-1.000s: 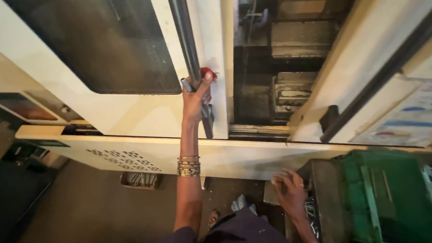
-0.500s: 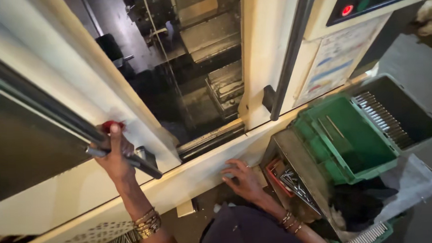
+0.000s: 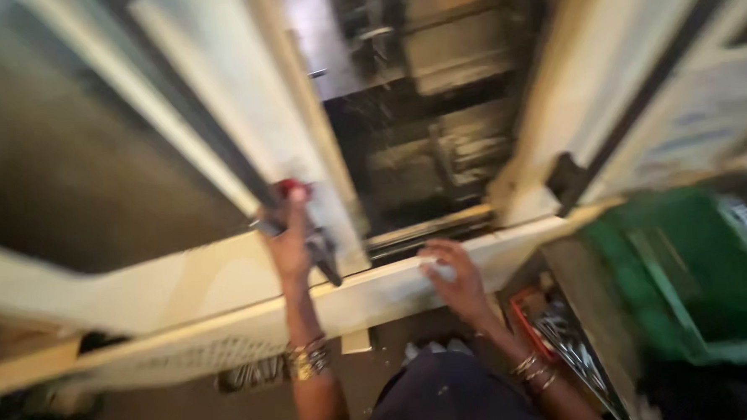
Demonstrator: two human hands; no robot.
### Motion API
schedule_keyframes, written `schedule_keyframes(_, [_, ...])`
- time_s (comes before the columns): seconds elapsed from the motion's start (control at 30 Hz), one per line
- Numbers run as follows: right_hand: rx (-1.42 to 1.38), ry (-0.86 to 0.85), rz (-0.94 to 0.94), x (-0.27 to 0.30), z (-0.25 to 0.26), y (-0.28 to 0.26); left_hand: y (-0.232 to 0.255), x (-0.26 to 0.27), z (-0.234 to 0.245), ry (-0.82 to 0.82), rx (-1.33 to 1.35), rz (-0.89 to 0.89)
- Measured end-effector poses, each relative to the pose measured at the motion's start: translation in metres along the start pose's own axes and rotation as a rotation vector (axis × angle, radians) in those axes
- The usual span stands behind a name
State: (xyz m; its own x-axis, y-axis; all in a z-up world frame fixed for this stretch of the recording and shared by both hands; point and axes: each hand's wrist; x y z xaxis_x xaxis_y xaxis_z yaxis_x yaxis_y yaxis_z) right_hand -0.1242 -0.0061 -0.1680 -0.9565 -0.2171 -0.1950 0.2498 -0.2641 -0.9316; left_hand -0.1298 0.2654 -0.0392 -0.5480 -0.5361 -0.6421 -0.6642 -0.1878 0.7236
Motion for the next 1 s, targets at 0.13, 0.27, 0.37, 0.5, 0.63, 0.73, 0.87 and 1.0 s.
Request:
schedule_keyframes(0.13, [-0.314, -0.208, -0.175, -0.071, -0.030, -0.007, 0.008, 0.004, -0.002, 0.026, -0.013, 0.131])
schedule_keyframes(0.27, [-0.507, -0.347, -0.384, -0.164, -0.075, 0.000, 0.025, -0.003, -0.010, 0.011, 0.017, 0.105])
schedule_keyframes(0.37, [-0.626, -0.413, -0.510, -0.246, -0.123, 0.022, 0.029, -0.003, -0.012, 0.030, 0.051, 0.112])
schedule_keyframes(0.5, [-0.757, -0.335, -0.609, -0.355, -0.179, 0.050, 0.025, -0.002, -0.015, 0.069, 0.002, 0.086])
schedule_keyframes(0.63, [-0.806, -0.226, -0.636, -0.426, -0.208, 0.053, 0.021, 0.003, -0.013, 0.085, 0.009, 0.098])
schedule_keyframes(0.73, [-0.843, -0.206, -0.452, -0.445, -0.219, 0.039, 0.023, 0.000, -0.014, 0.091, 0.022, 0.084])
schedule_keyframes(0.87, [-0.894, -0.251, -0.375, -0.452, -0.221, 0.029, 0.022, 0.002, -0.015, 0.093, 0.027, 0.092])
schedule_keyframes(1.0, [-0.963, -0.302, -0.417, -0.450, -0.226, 0.026, 0.023, 0.003, -0.015, 0.098, 0.045, 0.110])
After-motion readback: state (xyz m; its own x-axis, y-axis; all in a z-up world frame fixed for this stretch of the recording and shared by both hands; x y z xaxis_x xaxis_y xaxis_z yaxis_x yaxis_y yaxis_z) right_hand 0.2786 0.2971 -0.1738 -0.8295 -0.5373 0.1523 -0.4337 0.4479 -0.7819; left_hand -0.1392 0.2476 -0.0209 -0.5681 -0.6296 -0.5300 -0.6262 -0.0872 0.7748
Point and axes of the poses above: each hand's wrist, its own x-axis away from the middle knuckle, its own z-axis out of the back of the hand, y = z × x, and after that the axes turned 14 degrees about -z, right-handed
